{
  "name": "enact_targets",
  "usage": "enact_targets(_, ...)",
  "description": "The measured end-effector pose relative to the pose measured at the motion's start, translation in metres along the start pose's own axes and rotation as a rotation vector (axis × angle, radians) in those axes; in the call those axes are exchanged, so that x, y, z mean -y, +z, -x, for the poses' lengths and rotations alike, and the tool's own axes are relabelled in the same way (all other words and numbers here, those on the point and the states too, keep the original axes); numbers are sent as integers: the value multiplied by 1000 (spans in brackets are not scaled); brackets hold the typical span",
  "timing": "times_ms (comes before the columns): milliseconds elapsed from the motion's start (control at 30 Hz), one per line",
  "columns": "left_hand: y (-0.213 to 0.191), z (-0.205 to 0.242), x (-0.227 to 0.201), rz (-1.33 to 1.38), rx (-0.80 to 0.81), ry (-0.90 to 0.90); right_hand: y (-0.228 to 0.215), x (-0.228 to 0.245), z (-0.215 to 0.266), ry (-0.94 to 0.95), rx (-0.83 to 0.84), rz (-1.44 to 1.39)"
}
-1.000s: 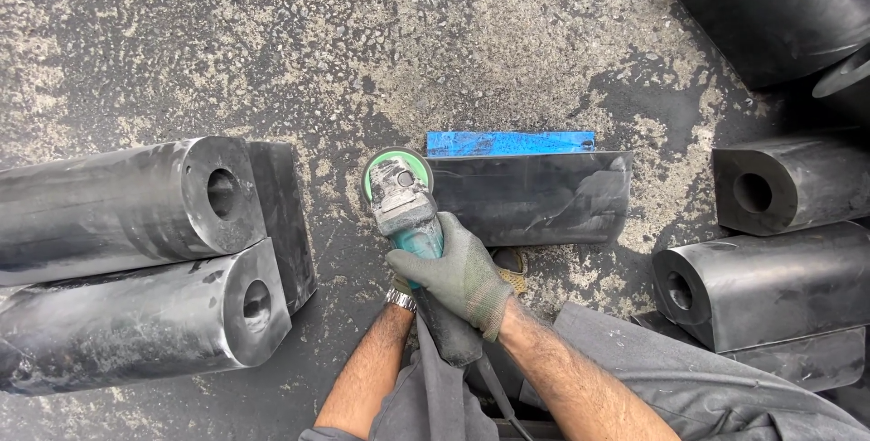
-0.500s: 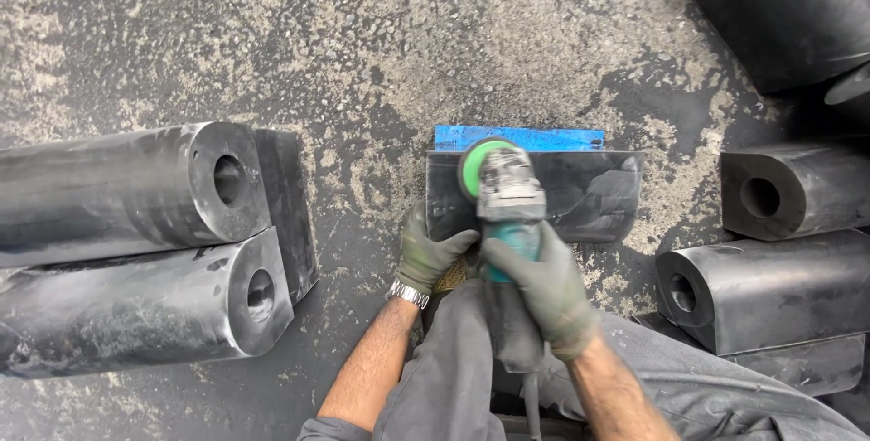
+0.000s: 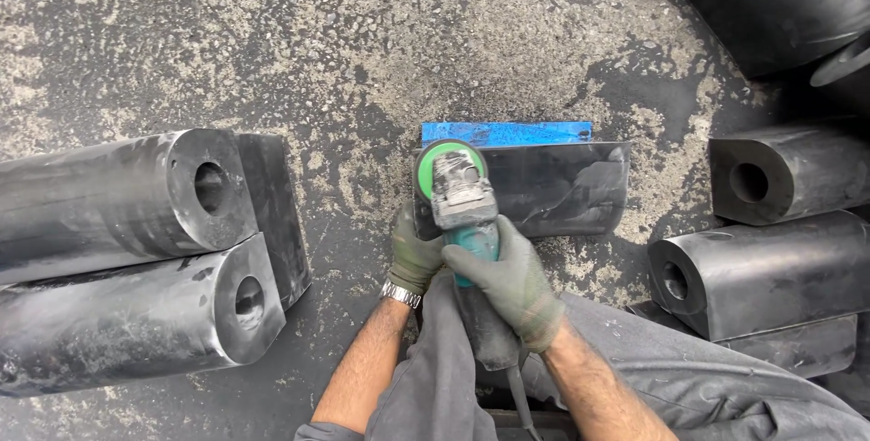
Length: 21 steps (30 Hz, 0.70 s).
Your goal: The person sits on the workshop floor and uses an angle grinder to grind the edges and surfaces of black rubber blocks with holes, rotating and repositioning each piece to grind different sides, then sets finished pieces aside and picks up the next one.
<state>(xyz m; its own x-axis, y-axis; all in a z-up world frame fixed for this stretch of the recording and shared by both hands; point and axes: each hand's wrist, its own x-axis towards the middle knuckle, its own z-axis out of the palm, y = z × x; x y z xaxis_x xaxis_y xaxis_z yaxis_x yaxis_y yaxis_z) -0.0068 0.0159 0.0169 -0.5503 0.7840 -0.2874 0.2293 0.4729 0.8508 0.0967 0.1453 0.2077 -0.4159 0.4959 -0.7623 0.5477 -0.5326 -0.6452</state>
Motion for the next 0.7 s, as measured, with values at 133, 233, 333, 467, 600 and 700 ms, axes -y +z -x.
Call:
enact_targets(133,-7,3,-10,14,-56,-12,-27,-3,8,86,-73,-218)
enact_targets(233,-6,4,-12,81,-57,-22,-59,-15,16,105,-171,-251)
enact_targets(333,-2,6,-6,77,-94,14,-90,-24,22,129,-231,-321)
enact_targets(467,-3,7,-4,-5,-91,15,-104,-37,18,73,-281,-341)
enact_targets(600,-6,7,-16,84,-66,-11,-82,-16,16,134,-243,-253)
enact_targets(700,-9,6,-25,205,-45,-35,-62,-6,15,136,-173,-211)
